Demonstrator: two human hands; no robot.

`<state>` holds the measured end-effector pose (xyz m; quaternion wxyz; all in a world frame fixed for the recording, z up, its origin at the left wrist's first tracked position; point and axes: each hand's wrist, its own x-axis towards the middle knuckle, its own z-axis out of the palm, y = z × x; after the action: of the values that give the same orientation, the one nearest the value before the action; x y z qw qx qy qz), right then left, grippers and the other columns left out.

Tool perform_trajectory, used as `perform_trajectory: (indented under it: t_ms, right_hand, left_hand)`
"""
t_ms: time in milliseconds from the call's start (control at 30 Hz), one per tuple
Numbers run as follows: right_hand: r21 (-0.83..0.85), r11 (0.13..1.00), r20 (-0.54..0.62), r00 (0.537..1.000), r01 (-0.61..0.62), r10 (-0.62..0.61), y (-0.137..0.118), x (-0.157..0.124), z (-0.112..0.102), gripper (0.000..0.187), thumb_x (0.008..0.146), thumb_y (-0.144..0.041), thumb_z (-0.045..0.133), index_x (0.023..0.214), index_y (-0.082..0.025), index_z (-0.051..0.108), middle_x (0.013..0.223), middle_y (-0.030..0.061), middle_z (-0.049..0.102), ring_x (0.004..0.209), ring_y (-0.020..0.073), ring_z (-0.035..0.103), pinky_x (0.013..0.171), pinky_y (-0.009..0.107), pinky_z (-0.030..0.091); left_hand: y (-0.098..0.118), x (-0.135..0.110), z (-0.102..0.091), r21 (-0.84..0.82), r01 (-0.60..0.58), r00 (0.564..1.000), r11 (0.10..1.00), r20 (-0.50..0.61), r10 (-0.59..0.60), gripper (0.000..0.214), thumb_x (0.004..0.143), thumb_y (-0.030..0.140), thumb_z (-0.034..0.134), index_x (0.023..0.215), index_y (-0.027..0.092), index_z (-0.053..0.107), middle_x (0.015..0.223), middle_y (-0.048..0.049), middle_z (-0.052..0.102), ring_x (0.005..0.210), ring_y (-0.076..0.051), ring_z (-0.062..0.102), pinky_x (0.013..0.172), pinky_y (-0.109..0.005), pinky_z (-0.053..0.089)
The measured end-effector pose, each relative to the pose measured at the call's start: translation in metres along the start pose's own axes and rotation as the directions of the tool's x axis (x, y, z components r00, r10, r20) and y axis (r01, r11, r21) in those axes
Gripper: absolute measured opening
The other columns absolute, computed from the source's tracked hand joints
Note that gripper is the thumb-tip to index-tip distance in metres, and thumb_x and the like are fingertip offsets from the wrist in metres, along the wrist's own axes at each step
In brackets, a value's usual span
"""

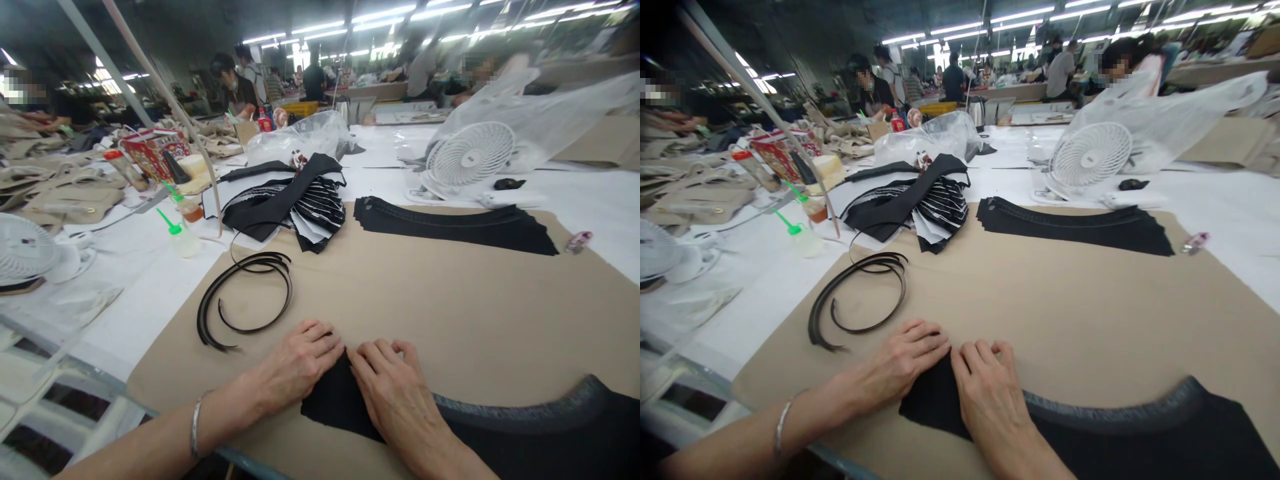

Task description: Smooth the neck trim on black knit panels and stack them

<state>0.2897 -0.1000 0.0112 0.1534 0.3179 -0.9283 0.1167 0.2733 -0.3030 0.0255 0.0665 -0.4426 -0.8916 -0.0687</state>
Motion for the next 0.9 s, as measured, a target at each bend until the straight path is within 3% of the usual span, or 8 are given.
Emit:
perform_trajectory:
  t_ms: [133,267,367,500,667,900]
  right_hand:
    - [-0.041,0.998,0.004,0.999,0.050,-0.050,-0.002,-0.002,0.002,0.024,0.074,-0.001,0.057,0.091,-0.017,0.061,0.081,0.0023,0.059,0.076,0.0191,0.047,0.080,0.039,0.029]
    - [-0.057,0.996,0.022,0.997,0.076,-0.074,-0.001,-0.002,0.000,0.023,0.076,-0.002,0.057,0.093,-0.017,0.060,0.083,0.0023,0.059,0.078,0.0194,0.047,0.083,0.040,0.028]
    - [0.002,1.000,0.072,0.997,0.030,-0.030,0.002,0.000,-0.006,0.020,0.081,-0.008,0.058,0.098,-0.021,0.058,0.084,0.0003,0.058,0.079,0.0193,0.048,0.082,0.040,0.028]
    - [0.087,0.994,0.166,0.985,-0.069,0.053,0.006,0.003,-0.013,0.025,0.085,-0.017,0.059,0.109,-0.024,0.053,0.090,0.0001,0.060,0.084,0.0209,0.050,0.081,0.040,0.027]
    - [0.099,0.989,0.235,0.968,-0.114,0.088,0.005,0.007,-0.015,0.015,0.086,-0.020,0.059,0.100,-0.024,0.057,0.091,0.0012,0.060,0.086,0.0227,0.050,0.080,0.040,0.027]
    - [0.138,0.970,0.308,0.940,-0.199,0.149,0.010,0.005,-0.021,0.009,0.085,-0.024,0.061,0.093,-0.022,0.057,0.093,0.0025,0.062,0.090,0.0238,0.052,0.079,0.040,0.028]
  left_hand:
    - [0.008,-0.010,0.006,0.084,0.021,1.000,0.996,-0.004,-0.021,0.039,0.093,0.018,0.042,0.131,0.010,0.047,0.131,-0.0085,0.057,0.125,-0.021,0.043,0.111,-0.036,0.026]
    - [0.009,-0.013,0.005,-0.019,0.066,0.998,0.998,0.002,-0.066,0.041,0.089,0.014,0.044,0.130,0.013,0.048,0.132,-0.0071,0.056,0.127,-0.021,0.041,0.112,-0.039,0.027]
    - [0.008,-0.011,0.004,-0.136,0.159,0.986,0.978,-0.024,-0.164,0.042,0.086,0.006,0.041,0.124,0.020,0.054,0.125,-0.0048,0.061,0.125,-0.020,0.043,0.110,-0.042,0.031]
    - [0.009,-0.008,0.003,-0.160,0.271,0.958,0.949,-0.052,-0.283,0.048,0.085,0.003,0.037,0.128,0.018,0.050,0.118,-0.0095,0.062,0.124,-0.020,0.045,0.107,-0.043,0.034]
    - [0.016,-0.007,0.005,-0.070,0.209,0.977,0.975,-0.032,-0.211,0.044,0.090,0.012,0.044,0.132,0.023,0.047,0.121,-0.0033,0.063,0.127,-0.019,0.042,0.114,-0.044,0.020]
    - [0.022,-0.010,0.008,-0.043,0.189,0.980,0.981,-0.061,-0.192,0.041,0.093,0.016,0.041,0.133,0.024,0.048,0.127,-0.0034,0.060,0.129,-0.019,0.039,0.114,-0.044,0.010]
